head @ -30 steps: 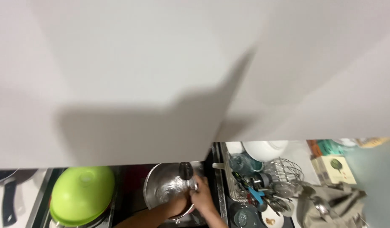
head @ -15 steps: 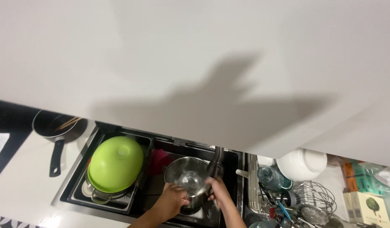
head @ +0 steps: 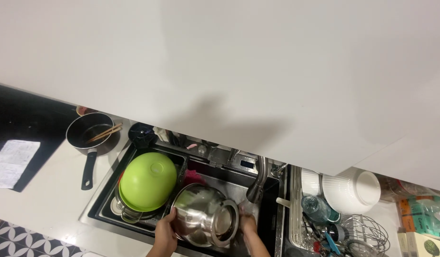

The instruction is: Washing various dishes and utensils in a sink, then wiping down the kitchen stovetop and surrounding counters.

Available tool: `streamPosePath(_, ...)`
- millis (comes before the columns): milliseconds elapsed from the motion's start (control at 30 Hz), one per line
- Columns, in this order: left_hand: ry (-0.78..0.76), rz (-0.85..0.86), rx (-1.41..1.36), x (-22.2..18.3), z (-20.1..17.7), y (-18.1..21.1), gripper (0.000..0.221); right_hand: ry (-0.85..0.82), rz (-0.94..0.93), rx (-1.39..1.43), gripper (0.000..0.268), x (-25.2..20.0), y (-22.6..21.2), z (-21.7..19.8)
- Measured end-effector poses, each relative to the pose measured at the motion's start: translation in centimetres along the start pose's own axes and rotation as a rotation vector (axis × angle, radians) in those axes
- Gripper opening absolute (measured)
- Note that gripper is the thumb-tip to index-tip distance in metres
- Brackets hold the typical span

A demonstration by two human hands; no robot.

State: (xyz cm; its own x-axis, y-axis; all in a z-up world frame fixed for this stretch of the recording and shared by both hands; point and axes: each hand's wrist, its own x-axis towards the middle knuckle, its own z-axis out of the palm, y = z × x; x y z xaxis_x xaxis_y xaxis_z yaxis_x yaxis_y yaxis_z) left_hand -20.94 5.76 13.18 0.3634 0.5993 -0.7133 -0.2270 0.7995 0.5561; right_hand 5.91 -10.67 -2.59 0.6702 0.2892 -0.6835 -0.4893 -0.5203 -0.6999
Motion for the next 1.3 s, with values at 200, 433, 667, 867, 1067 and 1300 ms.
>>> streamPosePath(200,0.026,-0.128,-0.226,-5.2,3.4,3.2,0.040,-0.134,-0.172,-0.916,0.085,-0.6,4.0,1.2)
streamPosePath(433,0.038,-0.029,-0.439,-5.7,3.0,5.9,0.035,-0.487,-0.416,-0.418,0.122,-15.6,-7.7,4.6)
streamPosePath(667,-0.011,0.288,-0.096,-3.9,2.0,13.5,0.046,-0.614,-0.501,-0.191,0.129,-19.8,-19.3,11.9)
streamPosePath(867,0.353,0.960,0.994,1.8,-0.3,18.2,0.057,-0.914,-0.364,0.161,0.119,-17.4,-23.6,16.8)
streamPosePath(1067,0.358,0.862,1.312,5.0,-0.2,19.1,0.066,-0.769,-0.311,-0.118,0.108,-15.7,-25.4,19.3)
streamPosePath(1300,0.389,0.997,1.394,3.5,-0.2,18.3,0.104,-0.728,-0.344,-0.115,0.108,-14.3,-24.2,19.4)
